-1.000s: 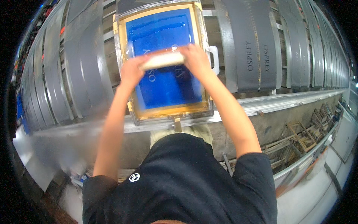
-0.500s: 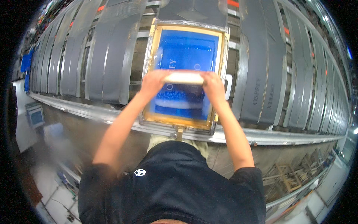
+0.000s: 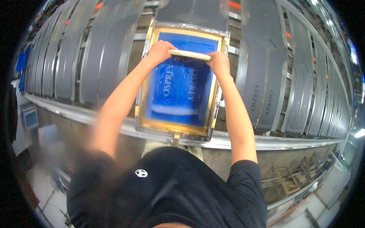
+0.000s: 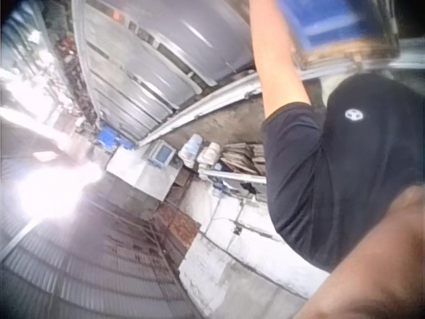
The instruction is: The person uses a squeegee to spread blue ink across a screen printing frame labeled 'OSPREY' on a conveyor belt. They then move the frame to a workbench, pour black ink from a container into a cup, and prepare to continue the process.
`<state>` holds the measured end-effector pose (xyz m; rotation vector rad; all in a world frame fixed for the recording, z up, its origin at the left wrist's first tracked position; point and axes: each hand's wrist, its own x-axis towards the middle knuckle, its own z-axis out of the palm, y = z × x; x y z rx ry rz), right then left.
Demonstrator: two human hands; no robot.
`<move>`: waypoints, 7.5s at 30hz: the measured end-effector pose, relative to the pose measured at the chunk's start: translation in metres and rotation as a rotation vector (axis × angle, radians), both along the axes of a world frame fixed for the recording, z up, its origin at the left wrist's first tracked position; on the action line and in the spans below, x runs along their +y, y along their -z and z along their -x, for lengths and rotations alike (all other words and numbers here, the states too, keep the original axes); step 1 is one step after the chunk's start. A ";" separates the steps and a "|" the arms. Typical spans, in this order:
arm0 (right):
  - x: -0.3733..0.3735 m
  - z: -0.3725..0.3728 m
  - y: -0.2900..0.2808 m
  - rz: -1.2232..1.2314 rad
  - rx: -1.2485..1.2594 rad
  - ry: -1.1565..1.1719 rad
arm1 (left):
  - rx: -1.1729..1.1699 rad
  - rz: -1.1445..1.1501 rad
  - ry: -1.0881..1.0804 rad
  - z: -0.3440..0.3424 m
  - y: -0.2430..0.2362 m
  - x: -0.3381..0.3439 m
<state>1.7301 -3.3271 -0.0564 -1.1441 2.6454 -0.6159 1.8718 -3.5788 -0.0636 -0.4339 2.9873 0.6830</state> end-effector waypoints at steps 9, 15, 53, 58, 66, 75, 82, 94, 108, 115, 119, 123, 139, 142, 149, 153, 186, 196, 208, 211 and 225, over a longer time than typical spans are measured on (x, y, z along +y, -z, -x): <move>0.129 -0.232 0.005 0.125 -0.033 0.021 | -0.008 -0.094 0.009 -0.238 -0.008 0.137; 0.164 -0.210 0.002 0.244 -0.451 -0.112 | 0.242 -0.087 -0.027 -0.273 0.002 0.160; -0.272 -0.322 0.068 0.589 -0.074 0.589 | 0.157 0.026 -0.060 -0.529 -0.010 -0.193; -0.270 -0.319 0.079 0.551 -0.083 0.590 | 0.168 0.030 0.021 -0.554 -0.009 -0.185; -0.267 -0.315 0.070 0.424 -0.172 0.605 | 0.234 0.129 0.003 -0.513 0.016 -0.201; -0.272 -0.294 -0.010 -0.191 0.180 0.163 | 0.151 -0.017 -0.049 -0.310 0.005 -0.341; -0.398 -0.207 -0.027 -0.172 -0.114 -0.088 | -0.124 -0.051 0.026 -0.224 -0.034 -0.398; -0.262 -0.437 0.027 0.149 -0.021 -0.023 | 0.158 -0.052 0.000 -0.447 0.014 -0.255; -0.346 -0.287 0.023 0.205 0.115 -0.077 | 0.297 0.009 -0.059 -0.311 0.022 -0.334; -0.400 -0.184 0.028 0.150 0.137 -0.085 | 0.054 0.036 -0.012 -0.204 0.006 -0.402; -0.410 -0.169 0.034 0.073 0.077 -0.019 | -0.045 0.037 -0.045 -0.180 0.005 -0.413; -0.398 -0.190 0.040 0.039 -0.030 0.013 | -0.052 0.033 -0.027 -0.191 0.009 -0.402; -0.215 -0.481 0.006 0.213 -0.143 -0.140 | 0.197 -0.022 0.036 -0.512 -0.001 -0.218; -0.215 -0.402 0.028 0.609 -0.572 0.256 | 0.113 -0.035 0.028 -0.513 0.000 -0.216; -0.261 -0.278 0.092 0.344 -0.172 0.591 | 0.096 -0.121 0.058 -0.518 -0.008 -0.212; -0.274 -0.291 0.056 0.433 -0.035 0.580 | 0.142 -0.166 0.040 -0.539 -0.015 -0.218; -0.598 -0.523 0.081 0.394 -0.172 0.679 | 0.107 0.042 0.087 -0.760 -0.006 -0.512; -0.593 -0.517 0.031 -0.092 -0.036 0.459 | 0.292 0.156 0.020 -0.597 0.027 -0.609; -0.730 -0.428 0.018 -0.194 -0.161 0.039 | -0.058 -0.039 -0.007 -0.426 -0.005 -0.712; -0.697 -0.479 0.053 0.070 0.139 0.045 | -0.070 0.077 -0.029 -0.473 0.019 -0.680; -0.583 -0.667 0.014 0.200 -0.065 -0.091 | 0.178 0.018 0.016 -0.682 0.008 -0.570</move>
